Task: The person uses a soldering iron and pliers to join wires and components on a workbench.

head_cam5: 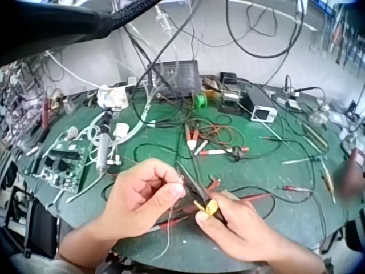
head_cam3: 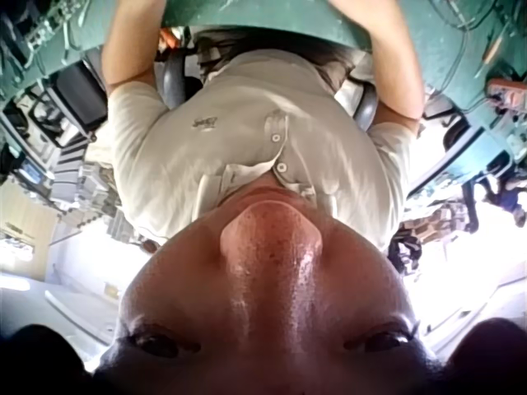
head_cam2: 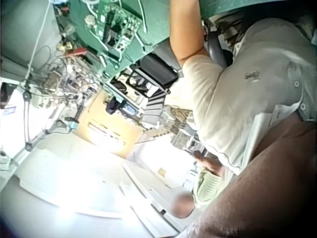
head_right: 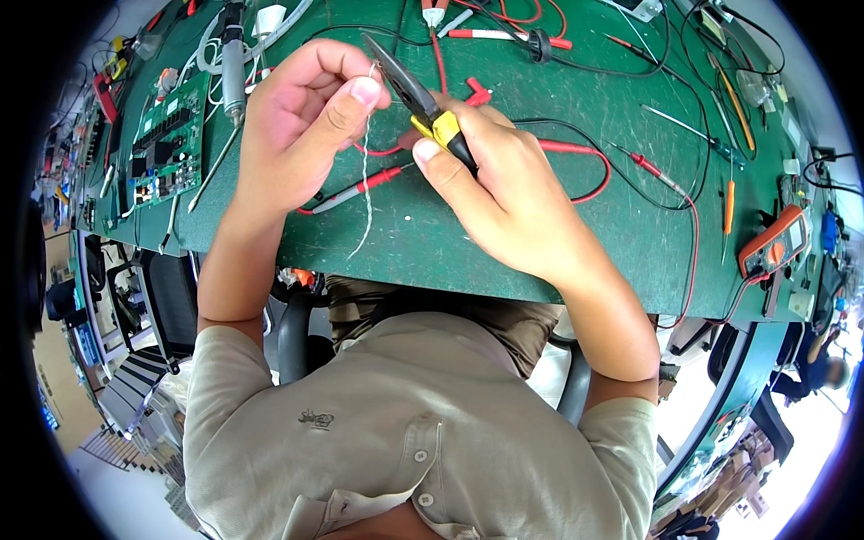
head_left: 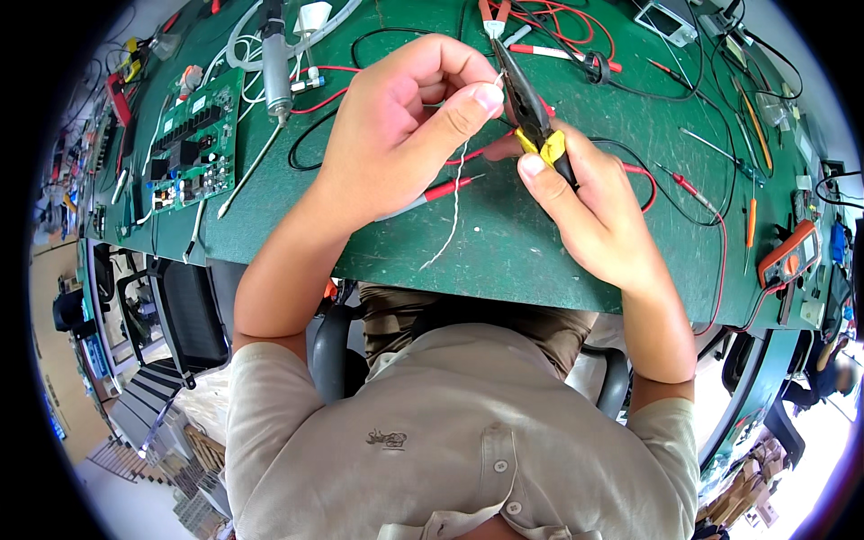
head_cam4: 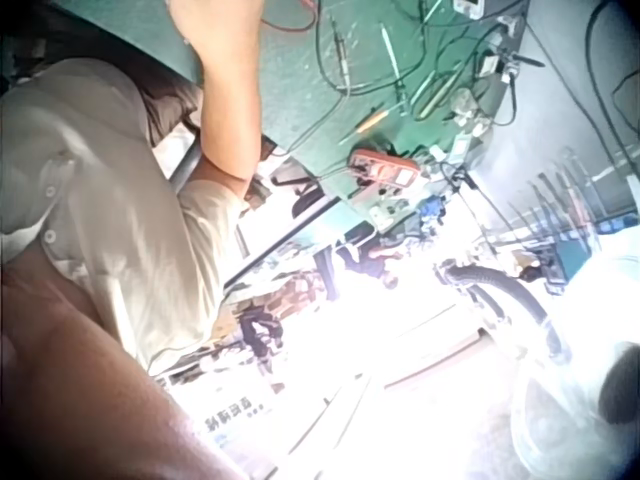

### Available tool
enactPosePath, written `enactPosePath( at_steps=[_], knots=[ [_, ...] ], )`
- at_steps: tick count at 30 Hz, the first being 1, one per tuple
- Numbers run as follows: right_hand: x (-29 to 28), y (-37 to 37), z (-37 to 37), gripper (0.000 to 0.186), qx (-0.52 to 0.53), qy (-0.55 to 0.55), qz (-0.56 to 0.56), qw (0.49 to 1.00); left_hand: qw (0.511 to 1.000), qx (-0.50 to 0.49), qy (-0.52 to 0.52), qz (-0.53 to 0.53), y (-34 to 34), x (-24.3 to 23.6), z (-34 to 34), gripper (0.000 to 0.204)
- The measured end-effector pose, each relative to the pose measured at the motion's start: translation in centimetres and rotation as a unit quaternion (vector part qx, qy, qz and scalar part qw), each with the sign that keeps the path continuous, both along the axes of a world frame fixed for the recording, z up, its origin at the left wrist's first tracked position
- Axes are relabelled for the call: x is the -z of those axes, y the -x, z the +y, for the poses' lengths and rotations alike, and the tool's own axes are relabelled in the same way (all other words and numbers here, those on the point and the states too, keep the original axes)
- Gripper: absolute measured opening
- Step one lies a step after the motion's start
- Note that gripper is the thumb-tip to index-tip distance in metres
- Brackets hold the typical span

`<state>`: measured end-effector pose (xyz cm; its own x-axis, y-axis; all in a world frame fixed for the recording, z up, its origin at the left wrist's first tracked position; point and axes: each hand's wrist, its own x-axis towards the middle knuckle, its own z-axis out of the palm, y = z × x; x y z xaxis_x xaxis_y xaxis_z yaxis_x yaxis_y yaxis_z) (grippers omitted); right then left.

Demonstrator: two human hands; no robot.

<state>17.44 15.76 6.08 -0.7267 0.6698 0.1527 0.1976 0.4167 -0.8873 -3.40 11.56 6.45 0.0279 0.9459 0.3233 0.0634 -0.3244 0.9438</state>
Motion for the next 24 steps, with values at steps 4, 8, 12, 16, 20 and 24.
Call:
enactPosePath(
  at_steps=[4,8,12,16,20,24],
  knots=[
    [-0.2,-0.2,-0.1,0.028,0.013,0.018,0.000,1.000,1.000,-0.009,0.006,-0.006,-0.3,0.2,0.0,0.016],
    [-0.2,-0.4,0.1,0.028,-0.002,0.034,0.002,0.999,1.000,-0.007,0.021,-0.015,-0.5,0.0,-0.1,0.015],
    [0.0,-0.6,0.5,0.027,-0.017,0.081,-0.005,0.997,1.000,-0.002,0.025,-0.015,-0.8,-0.4,-0.1,0.014],
    [-0.7,-0.5,-0.1,0.025,-0.045,0.284,0.017,0.958,1.000,-0.010,0.002,-0.016,-1.0,0.1,-0.1,0.013],
    [-0.8,-0.3,-0.6,0.030,-0.053,0.372,0.087,0.922,1.000,-0.007,0.005,-0.026,-1.1,-0.3,-0.4,0.013],
    [-1.0,-0.3,-0.4,0.033,-0.083,0.385,0.068,0.917,0.999,0.002,-0.003,-0.046,-1.0,-0.4,-0.7,0.014]
  ],
)
